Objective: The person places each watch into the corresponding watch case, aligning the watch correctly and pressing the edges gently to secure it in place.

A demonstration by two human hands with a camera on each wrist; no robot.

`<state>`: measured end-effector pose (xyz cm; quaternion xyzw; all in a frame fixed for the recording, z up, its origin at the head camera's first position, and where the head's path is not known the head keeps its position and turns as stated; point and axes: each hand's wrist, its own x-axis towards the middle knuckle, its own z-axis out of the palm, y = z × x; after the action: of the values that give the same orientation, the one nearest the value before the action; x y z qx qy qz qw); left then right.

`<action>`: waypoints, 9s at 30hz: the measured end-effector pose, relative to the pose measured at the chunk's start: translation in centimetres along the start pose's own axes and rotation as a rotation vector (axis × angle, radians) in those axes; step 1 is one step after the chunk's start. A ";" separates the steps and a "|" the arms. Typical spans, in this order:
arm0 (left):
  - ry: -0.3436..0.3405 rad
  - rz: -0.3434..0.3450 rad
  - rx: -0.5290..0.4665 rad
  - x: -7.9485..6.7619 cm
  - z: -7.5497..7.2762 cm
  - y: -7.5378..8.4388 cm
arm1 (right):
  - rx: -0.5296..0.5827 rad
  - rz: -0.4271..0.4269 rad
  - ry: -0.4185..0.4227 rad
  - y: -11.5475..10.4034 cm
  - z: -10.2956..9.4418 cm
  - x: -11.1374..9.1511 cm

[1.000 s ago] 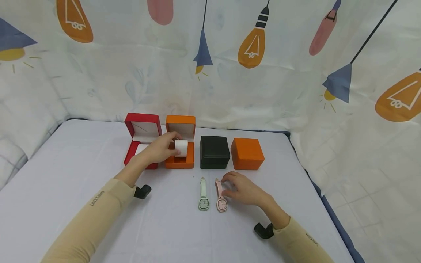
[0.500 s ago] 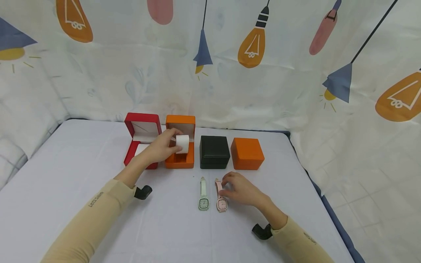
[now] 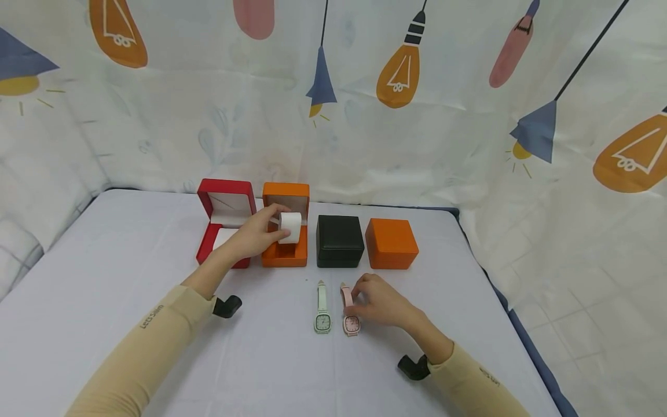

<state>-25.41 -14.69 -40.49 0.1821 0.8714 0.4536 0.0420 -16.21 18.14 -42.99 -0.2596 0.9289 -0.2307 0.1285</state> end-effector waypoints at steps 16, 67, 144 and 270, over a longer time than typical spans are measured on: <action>-0.002 -0.016 -0.025 -0.1 0.0 -0.4 | 0.059 0.056 -0.096 -0.3 0.2 0.2; -0.017 -0.027 -0.026 -1.5 0.4 -0.5 | 0.595 0.054 0.029 1.0 0.9 1.3; -0.134 -0.021 -0.275 -5.6 6.3 2.9 | 0.953 0.047 0.230 -1.1 -0.2 2.8; -0.137 -0.119 -0.549 -5.0 6.6 3.0 | 0.492 -0.364 0.480 -2.3 0.6 2.2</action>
<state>-18.39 -9.81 -42.38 0.1425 0.7203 0.6560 0.1751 -16.86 14.99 -42.57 -0.3204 0.7881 -0.5199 -0.0772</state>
